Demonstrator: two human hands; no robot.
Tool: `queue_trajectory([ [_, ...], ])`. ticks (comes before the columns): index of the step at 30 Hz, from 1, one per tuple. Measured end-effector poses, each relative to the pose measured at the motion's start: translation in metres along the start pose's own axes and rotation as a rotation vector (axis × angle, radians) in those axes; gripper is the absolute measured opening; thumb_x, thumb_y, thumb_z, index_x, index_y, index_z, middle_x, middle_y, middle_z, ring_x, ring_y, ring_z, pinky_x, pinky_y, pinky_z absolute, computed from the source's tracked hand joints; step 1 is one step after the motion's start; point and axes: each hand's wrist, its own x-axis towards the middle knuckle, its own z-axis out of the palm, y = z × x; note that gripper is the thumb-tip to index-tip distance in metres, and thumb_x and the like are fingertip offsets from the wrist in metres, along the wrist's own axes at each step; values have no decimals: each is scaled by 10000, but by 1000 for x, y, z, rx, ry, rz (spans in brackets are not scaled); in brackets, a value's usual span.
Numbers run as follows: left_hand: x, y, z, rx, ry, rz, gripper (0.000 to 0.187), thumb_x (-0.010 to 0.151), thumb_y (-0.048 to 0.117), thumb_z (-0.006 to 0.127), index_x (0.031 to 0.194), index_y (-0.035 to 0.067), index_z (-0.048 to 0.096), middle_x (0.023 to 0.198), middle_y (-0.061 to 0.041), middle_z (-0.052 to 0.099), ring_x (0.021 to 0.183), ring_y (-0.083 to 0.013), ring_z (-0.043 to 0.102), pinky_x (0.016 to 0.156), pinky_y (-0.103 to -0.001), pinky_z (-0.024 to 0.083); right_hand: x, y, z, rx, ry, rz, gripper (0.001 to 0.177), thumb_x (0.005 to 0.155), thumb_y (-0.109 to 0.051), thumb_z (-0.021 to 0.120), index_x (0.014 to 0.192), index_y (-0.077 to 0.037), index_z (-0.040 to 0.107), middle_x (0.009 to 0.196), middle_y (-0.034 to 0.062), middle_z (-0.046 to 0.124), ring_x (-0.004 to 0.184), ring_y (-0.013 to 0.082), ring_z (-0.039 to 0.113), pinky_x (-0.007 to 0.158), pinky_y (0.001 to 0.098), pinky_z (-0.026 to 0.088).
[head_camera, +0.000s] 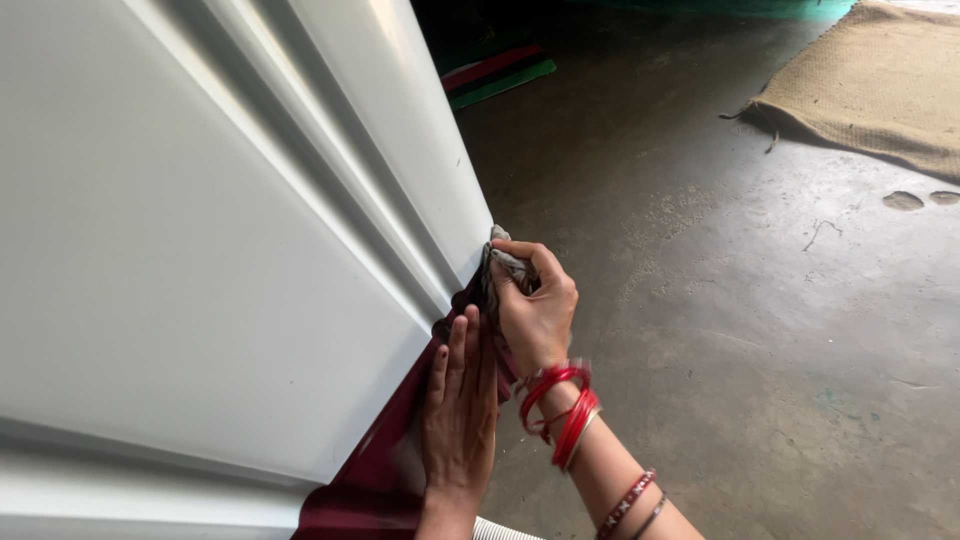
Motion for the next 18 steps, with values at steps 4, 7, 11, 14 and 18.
queue_trajectory([
  [4, 15, 6, 4, 198, 11, -33, 784, 984, 283, 481, 1630, 28, 116, 1712, -134, 79, 1567, -243, 61, 1252, -405, -4, 10, 55, 3, -53, 56, 80, 213, 888, -73, 712, 1091, -82, 776, 950, 78, 804, 842, 137, 741, 764, 275, 584],
  [7, 23, 5, 5, 246, 16, -69, 745, 1004, 254, 433, 1632, 32, 97, 1712, -130, 72, 1566, -236, 57, 1254, -402, 6, 14, 102, -8, -169, 21, 272, 213, 880, -92, 727, 1083, -93, 789, 945, 85, 801, 848, 149, 750, 778, 284, 574],
  [11, 21, 9, 2, 288, -19, -60, 730, 1015, 261, 412, 1629, 33, 90, 1712, -121, 62, 1564, -240, 49, 1257, -396, 10, -1, 134, -33, -186, -71, 690, 234, 859, -128, 737, 1089, -141, 778, 956, 58, 787, 837, 150, 737, 756, 300, 592],
  [14, 21, 10, -2, 304, -27, -60, 747, 1009, 270, 424, 1628, 32, 80, 1712, -121, 45, 1564, -248, 37, 1257, -400, 2, -5, 107, -27, -191, 7, 546, 245, 823, -110, 767, 1065, -115, 806, 936, 60, 798, 829, 143, 747, 759, 281, 582],
  [18, 23, 8, -6, 335, -94, -39, 792, 990, 289, 441, 1628, 17, 59, 1705, -160, 31, 1557, -281, 24, 1238, -422, -6, -8, 36, -3, -31, 59, 446, 263, 896, -123, 738, 1150, -134, 804, 879, 118, 772, 675, 157, 598, 609, 338, 502],
])
